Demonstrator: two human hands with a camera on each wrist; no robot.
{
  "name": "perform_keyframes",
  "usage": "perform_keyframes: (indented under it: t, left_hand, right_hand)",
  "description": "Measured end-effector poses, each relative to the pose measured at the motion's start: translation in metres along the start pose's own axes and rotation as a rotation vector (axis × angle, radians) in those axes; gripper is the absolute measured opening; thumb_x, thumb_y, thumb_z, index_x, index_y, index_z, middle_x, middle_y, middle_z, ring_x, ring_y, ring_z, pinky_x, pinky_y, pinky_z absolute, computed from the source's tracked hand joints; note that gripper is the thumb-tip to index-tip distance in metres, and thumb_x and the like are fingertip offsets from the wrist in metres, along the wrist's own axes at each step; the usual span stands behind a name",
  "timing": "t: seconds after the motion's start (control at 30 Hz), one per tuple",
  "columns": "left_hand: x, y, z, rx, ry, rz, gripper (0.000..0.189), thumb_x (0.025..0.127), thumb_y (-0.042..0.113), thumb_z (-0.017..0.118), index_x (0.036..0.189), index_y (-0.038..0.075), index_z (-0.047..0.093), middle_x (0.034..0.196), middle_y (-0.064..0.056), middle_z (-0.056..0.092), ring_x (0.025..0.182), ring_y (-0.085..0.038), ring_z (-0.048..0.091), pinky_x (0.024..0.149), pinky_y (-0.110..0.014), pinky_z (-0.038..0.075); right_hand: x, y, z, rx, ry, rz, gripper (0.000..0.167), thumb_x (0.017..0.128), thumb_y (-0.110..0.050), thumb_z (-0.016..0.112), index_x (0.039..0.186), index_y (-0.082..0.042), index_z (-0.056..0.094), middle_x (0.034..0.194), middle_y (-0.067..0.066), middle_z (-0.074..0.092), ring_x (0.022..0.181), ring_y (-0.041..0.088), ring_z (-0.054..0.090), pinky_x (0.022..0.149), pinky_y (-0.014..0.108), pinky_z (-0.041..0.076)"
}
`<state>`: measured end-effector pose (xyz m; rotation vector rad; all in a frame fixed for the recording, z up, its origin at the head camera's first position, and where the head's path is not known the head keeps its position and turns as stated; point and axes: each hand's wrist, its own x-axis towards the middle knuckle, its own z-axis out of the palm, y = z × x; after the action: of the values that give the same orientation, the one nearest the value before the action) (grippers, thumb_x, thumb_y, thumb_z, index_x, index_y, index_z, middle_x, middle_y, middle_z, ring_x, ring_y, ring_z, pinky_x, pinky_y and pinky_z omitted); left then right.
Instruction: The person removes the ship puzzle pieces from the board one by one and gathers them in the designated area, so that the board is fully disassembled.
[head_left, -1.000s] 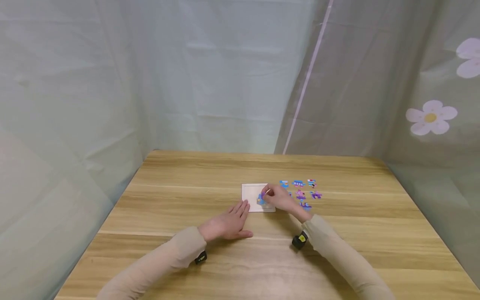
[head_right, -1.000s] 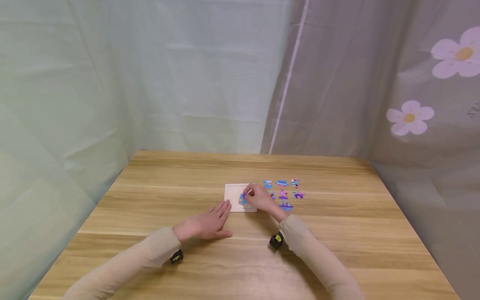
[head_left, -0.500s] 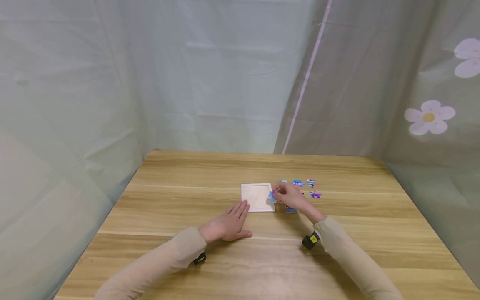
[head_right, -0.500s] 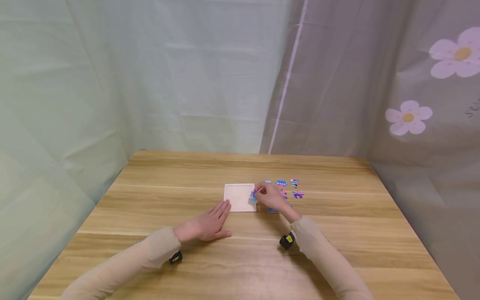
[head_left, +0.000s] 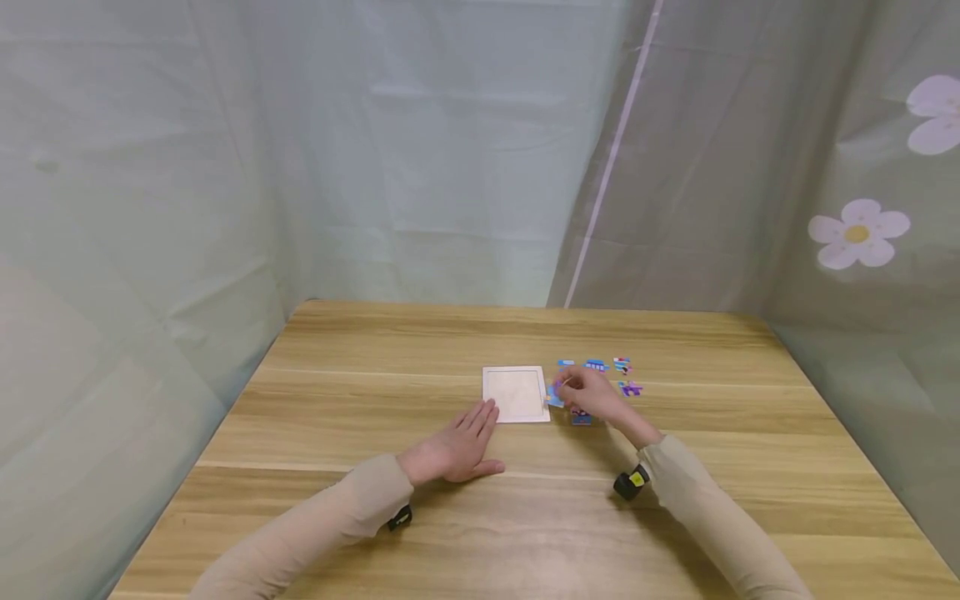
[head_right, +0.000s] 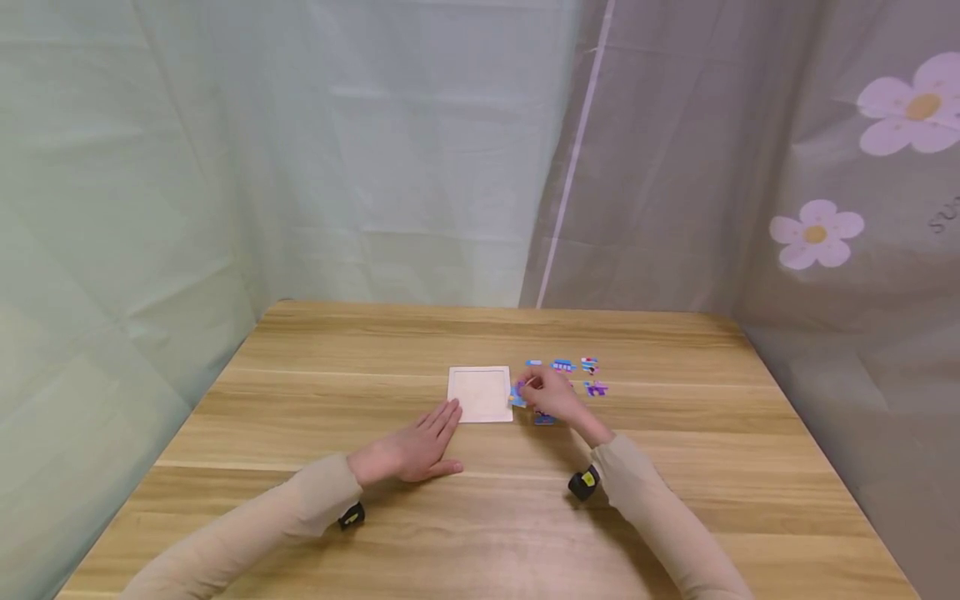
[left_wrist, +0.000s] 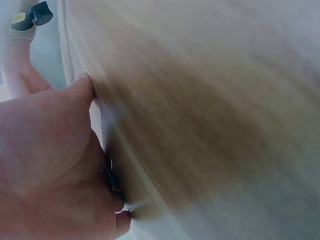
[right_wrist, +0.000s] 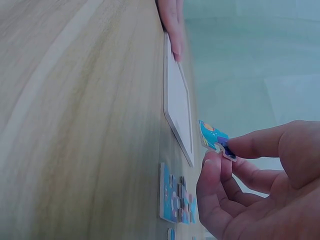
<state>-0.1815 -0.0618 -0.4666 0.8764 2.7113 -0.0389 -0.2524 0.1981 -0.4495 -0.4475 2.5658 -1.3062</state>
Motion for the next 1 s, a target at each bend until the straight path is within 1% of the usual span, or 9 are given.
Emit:
perform_keyframes:
  t: [0.1, 0.2, 0.3, 0.47, 0.57, 0.7, 0.83, 0.93, 1.0]
  left_hand:
    - [0.003, -0.002, 0.005, 0.005, 0.003, -0.002, 0.086, 0.098, 0.060, 0.035, 0.154, -0.002, 0.010, 0.162, -0.019, 0.004, 0.151, -0.032, 0.005, 0.122, -0.044, 0.016]
    - [0.005, -0.004, 0.009, 0.005, 0.020, -0.003, 0.087, 0.098, 0.061, 0.034, 0.154, -0.001, 0.011, 0.163, -0.018, 0.005, 0.151, -0.032, 0.006, 0.122, -0.045, 0.018]
    - [0.007, -0.005, 0.012, 0.010, 0.024, -0.004, 0.087, 0.097, 0.062, 0.034, 0.154, 0.000, 0.011, 0.163, -0.018, 0.005, 0.151, -0.031, 0.006, 0.122, -0.045, 0.018]
    - [0.008, -0.006, 0.015, 0.013, 0.031, -0.002, 0.087, 0.097, 0.062, 0.034, 0.154, -0.001, 0.011, 0.163, -0.018, 0.005, 0.151, -0.031, 0.006, 0.121, -0.045, 0.019]
    - [0.005, -0.005, 0.011, 0.011, 0.025, -0.001, 0.086, 0.098, 0.061, 0.034, 0.154, -0.001, 0.011, 0.163, -0.018, 0.005, 0.151, -0.031, 0.006, 0.121, -0.045, 0.019]
    - [-0.001, -0.001, 0.002, 0.005, 0.005, 0.005, 0.084, 0.099, 0.057, 0.036, 0.153, -0.002, 0.011, 0.162, -0.019, 0.006, 0.151, -0.033, 0.007, 0.121, -0.045, 0.019]
    - [-0.006, 0.002, -0.005, -0.005, 0.008, 0.014, 0.083, 0.099, 0.055, 0.039, 0.152, -0.004, 0.015, 0.161, -0.021, 0.010, 0.150, -0.034, 0.011, 0.121, -0.046, 0.021]
    - [-0.007, 0.003, -0.006, -0.003, 0.020, 0.015, 0.082, 0.099, 0.055, 0.039, 0.152, -0.004, 0.017, 0.161, -0.021, 0.012, 0.150, -0.034, 0.013, 0.120, -0.046, 0.023]
    - [-0.007, 0.002, -0.005, 0.002, 0.022, 0.015, 0.082, 0.099, 0.055, 0.038, 0.152, -0.004, 0.016, 0.161, -0.021, 0.011, 0.150, -0.034, 0.012, 0.120, -0.045, 0.022]
  right_hand:
    - [-0.001, 0.001, -0.001, -0.003, 0.004, 0.002, 0.016, 0.093, -0.010, 0.060, 0.105, 0.000, 0.063, 0.086, 0.015, 0.068, 0.068, 0.016, 0.060, 0.060, 0.027, 0.052]
    - [-0.001, 0.002, -0.002, -0.010, 0.011, -0.001, 0.015, 0.093, -0.009, 0.060, 0.104, 0.000, 0.063, 0.084, 0.014, 0.067, 0.067, 0.015, 0.059, 0.060, 0.026, 0.051]
    - [-0.001, 0.002, -0.002, 0.002, 0.011, 0.010, 0.015, 0.093, -0.009, 0.060, 0.104, 0.000, 0.062, 0.083, 0.014, 0.067, 0.066, 0.014, 0.059, 0.060, 0.026, 0.051]
    - [-0.002, 0.004, -0.002, 0.014, 0.025, 0.039, 0.018, 0.094, -0.009, 0.059, 0.107, 0.002, 0.062, 0.089, 0.016, 0.067, 0.065, 0.013, 0.062, 0.060, 0.028, 0.054]
    - [-0.003, 0.004, -0.004, 0.019, 0.038, 0.053, 0.018, 0.094, -0.008, 0.058, 0.108, 0.003, 0.062, 0.090, 0.015, 0.065, 0.064, 0.014, 0.063, 0.059, 0.029, 0.056]
    - [-0.005, 0.004, -0.007, 0.055, 0.027, 0.054, 0.017, 0.095, -0.006, 0.055, 0.107, 0.005, 0.061, 0.085, 0.015, 0.063, 0.064, 0.017, 0.063, 0.060, 0.032, 0.057]
    - [-0.007, 0.007, -0.011, 0.077, 0.013, 0.056, 0.019, 0.095, -0.007, 0.057, 0.109, 0.006, 0.060, 0.090, 0.017, 0.063, 0.066, 0.017, 0.062, 0.062, 0.031, 0.057]
    - [-0.008, 0.010, -0.014, 0.074, 0.016, 0.058, 0.020, 0.095, -0.008, 0.057, 0.110, 0.005, 0.060, 0.095, 0.017, 0.062, 0.067, 0.015, 0.061, 0.064, 0.029, 0.058]
    - [-0.008, 0.011, -0.016, 0.071, 0.024, 0.061, 0.019, 0.096, -0.007, 0.056, 0.110, 0.005, 0.059, 0.096, 0.017, 0.061, 0.067, 0.014, 0.061, 0.064, 0.028, 0.058]
